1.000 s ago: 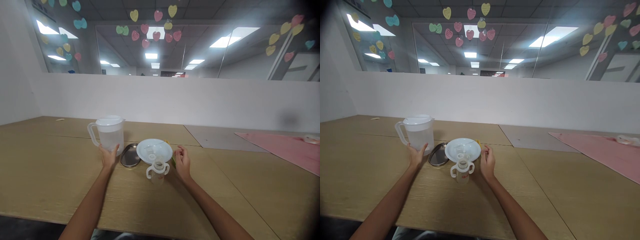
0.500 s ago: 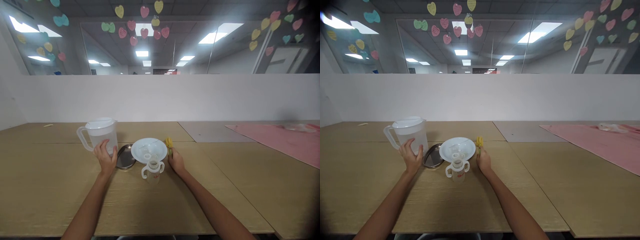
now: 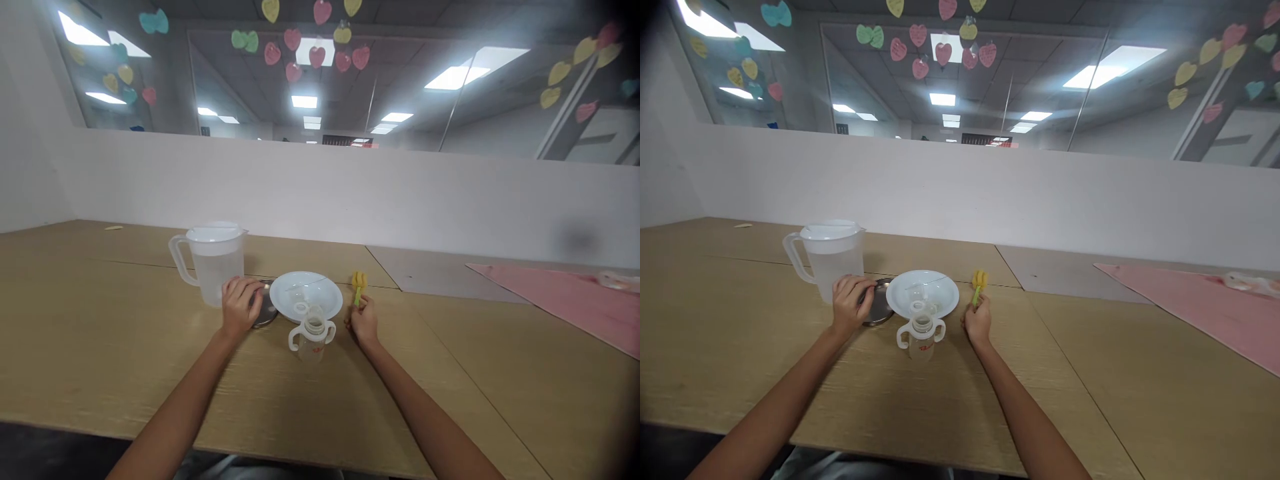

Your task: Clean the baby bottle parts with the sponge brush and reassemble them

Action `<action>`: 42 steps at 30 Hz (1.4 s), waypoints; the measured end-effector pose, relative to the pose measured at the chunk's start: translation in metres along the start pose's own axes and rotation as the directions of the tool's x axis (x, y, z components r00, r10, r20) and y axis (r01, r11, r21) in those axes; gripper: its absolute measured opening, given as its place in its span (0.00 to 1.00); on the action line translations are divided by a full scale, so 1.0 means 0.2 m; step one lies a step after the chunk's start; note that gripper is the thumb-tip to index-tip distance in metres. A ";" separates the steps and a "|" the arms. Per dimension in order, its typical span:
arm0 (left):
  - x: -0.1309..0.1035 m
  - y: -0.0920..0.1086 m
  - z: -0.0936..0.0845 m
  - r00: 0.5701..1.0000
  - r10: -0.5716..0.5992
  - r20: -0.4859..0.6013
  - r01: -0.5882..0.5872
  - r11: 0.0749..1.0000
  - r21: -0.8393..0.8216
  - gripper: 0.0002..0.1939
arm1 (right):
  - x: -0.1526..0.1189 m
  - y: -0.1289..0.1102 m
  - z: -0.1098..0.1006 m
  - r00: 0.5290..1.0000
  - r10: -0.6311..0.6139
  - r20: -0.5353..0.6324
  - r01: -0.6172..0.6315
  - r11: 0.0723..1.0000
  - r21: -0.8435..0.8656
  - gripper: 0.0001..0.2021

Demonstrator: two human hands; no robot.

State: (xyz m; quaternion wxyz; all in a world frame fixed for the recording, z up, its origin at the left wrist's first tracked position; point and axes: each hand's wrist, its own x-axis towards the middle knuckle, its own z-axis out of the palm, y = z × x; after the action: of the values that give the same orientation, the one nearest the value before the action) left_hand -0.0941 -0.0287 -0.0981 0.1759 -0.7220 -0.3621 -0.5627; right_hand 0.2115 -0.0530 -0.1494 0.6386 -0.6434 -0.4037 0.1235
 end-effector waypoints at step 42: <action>0.23 0.29 0.45 0.476 0.057 0.878 0.101 0.988 -0.119 0.10 | -0.05 -0.01 -0.01 0.991 0.011 -0.131 -0.011 1.000 0.004 0.22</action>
State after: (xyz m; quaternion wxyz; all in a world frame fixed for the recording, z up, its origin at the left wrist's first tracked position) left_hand 0.0143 0.0064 -0.0728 -0.0978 -0.9147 -0.3656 -0.1420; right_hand 0.2054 -0.0618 -0.1512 0.6641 -0.6513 -0.3572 0.0854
